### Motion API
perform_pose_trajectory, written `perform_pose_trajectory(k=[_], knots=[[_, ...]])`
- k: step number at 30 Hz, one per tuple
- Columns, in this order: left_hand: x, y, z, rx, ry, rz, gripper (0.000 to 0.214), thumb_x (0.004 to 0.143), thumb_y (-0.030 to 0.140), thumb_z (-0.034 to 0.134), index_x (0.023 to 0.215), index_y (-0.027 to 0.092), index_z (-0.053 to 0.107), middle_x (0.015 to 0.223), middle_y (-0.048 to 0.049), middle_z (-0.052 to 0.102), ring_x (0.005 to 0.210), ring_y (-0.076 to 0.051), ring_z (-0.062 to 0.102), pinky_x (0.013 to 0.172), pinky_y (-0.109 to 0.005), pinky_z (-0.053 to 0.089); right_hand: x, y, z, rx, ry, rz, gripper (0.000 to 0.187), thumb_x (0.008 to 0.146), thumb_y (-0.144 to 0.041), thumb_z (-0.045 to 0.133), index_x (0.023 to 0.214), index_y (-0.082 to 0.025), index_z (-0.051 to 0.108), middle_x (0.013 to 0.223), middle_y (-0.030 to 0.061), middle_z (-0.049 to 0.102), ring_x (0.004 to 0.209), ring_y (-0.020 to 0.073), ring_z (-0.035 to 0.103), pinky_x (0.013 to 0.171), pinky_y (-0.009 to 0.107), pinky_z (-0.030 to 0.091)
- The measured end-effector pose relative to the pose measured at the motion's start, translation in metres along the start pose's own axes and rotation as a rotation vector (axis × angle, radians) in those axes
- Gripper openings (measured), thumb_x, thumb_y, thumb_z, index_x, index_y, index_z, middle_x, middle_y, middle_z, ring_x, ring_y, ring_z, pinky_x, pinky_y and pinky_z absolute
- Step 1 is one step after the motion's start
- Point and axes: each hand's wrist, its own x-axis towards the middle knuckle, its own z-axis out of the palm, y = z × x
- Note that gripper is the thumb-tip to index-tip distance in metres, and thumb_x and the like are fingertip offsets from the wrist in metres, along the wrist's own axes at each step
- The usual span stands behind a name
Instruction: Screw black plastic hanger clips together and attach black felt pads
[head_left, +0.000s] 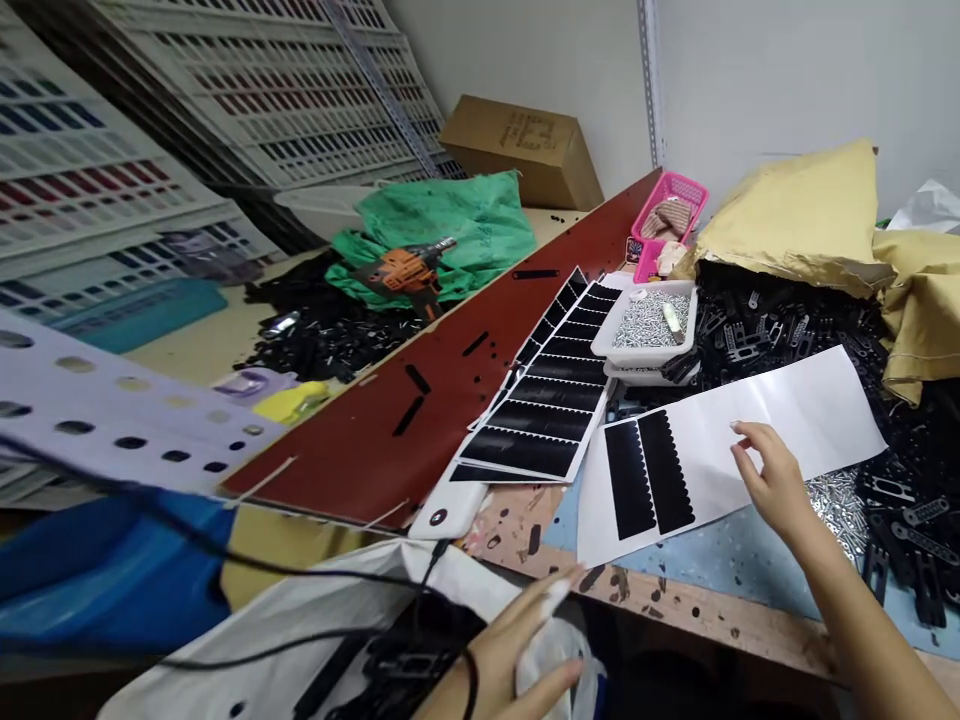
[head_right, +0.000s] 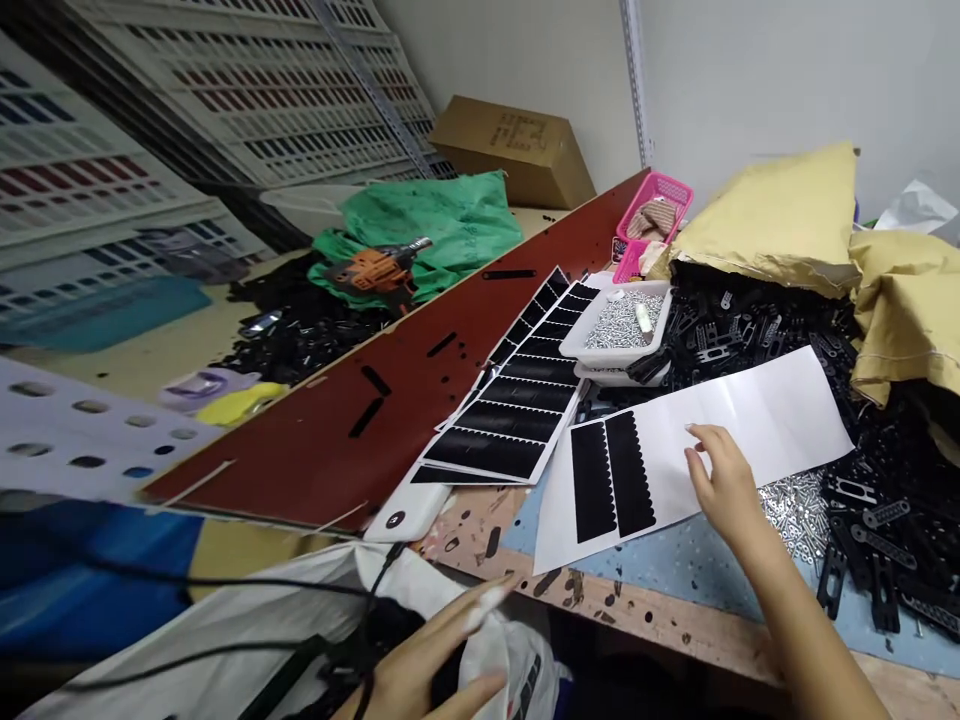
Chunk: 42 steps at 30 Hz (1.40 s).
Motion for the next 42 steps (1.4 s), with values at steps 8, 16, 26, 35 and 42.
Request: perform_pose_trajectory(k=[8, 16, 26, 35, 42], knots=[[0.231, 0.05, 0.051, -0.034, 0.174, 0.118, 0.049, 0.082, 0.031, 0.06, 0.126, 0.013, 0.045, 0.122, -0.0159, 0.056, 0.113, -0.027, 0.055, 0.096, -0.041, 0.045, -0.054, 0.004, -0.02, -0.03, -0.041, 0.065, 0.023, 0.093, -0.026, 0.045, 0.111, -0.022, 0.058, 0.101, 0.0087, 0.067, 0.086, 0.0208, 0.066, 0.077, 0.035, 0.054], [0.269, 0.079, 0.104, -0.042, 0.143, 0.132, 0.021, 0.085, 0.023, 0.056, 0.104, 0.015, 0.055, 0.089, -0.0087, 0.066, 0.085, -0.025, 0.064, 0.079, -0.035, 0.049, -0.065, 0.033, -0.019, 0.01, 0.112, 0.216, 0.021, 0.092, -0.029, 0.047, 0.102, -0.021, 0.063, 0.097, 0.0091, 0.068, 0.089, 0.0227, 0.066, 0.076, 0.035, 0.056], [0.239, 0.119, 0.096, -0.278, -0.084, 0.317, 0.024, 0.086, 0.036, 0.055, 0.102, 0.019, 0.06, 0.092, -0.0037, 0.066, 0.078, -0.018, 0.061, 0.075, -0.03, 0.048, -0.005, 0.031, -0.023, -0.016, 0.274, 0.142, 0.041, 0.088, -0.029, 0.05, 0.127, -0.018, 0.047, 0.132, 0.016, 0.047, 0.124, 0.0267, 0.046, 0.098, 0.045, 0.045], [0.168, 0.115, 0.106, -0.803, -0.228, 0.135, 0.041, 0.087, 0.054, 0.048, 0.107, 0.02, 0.057, 0.125, -0.0086, 0.055, 0.117, -0.024, 0.05, 0.101, -0.035, 0.04, -0.034, 0.003, -0.014, 0.228, -0.112, 0.292, 0.032, 0.09, -0.031, 0.049, 0.12, -0.023, 0.053, 0.101, 0.0045, 0.066, 0.079, 0.0156, 0.064, 0.073, 0.029, 0.052], [0.135, 0.097, 0.119, -0.655, -0.848, -0.039, 0.045, 0.081, 0.061, 0.05, 0.087, 0.018, 0.064, 0.088, -0.0065, 0.068, 0.093, -0.026, 0.061, 0.091, -0.039, 0.045, -0.077, 0.066, -0.137, -0.393, 0.461, 0.404, 0.029, 0.09, -0.032, 0.043, 0.106, -0.016, 0.061, 0.1, 0.0127, 0.064, 0.09, 0.0224, 0.06, 0.083, 0.038, 0.049]])
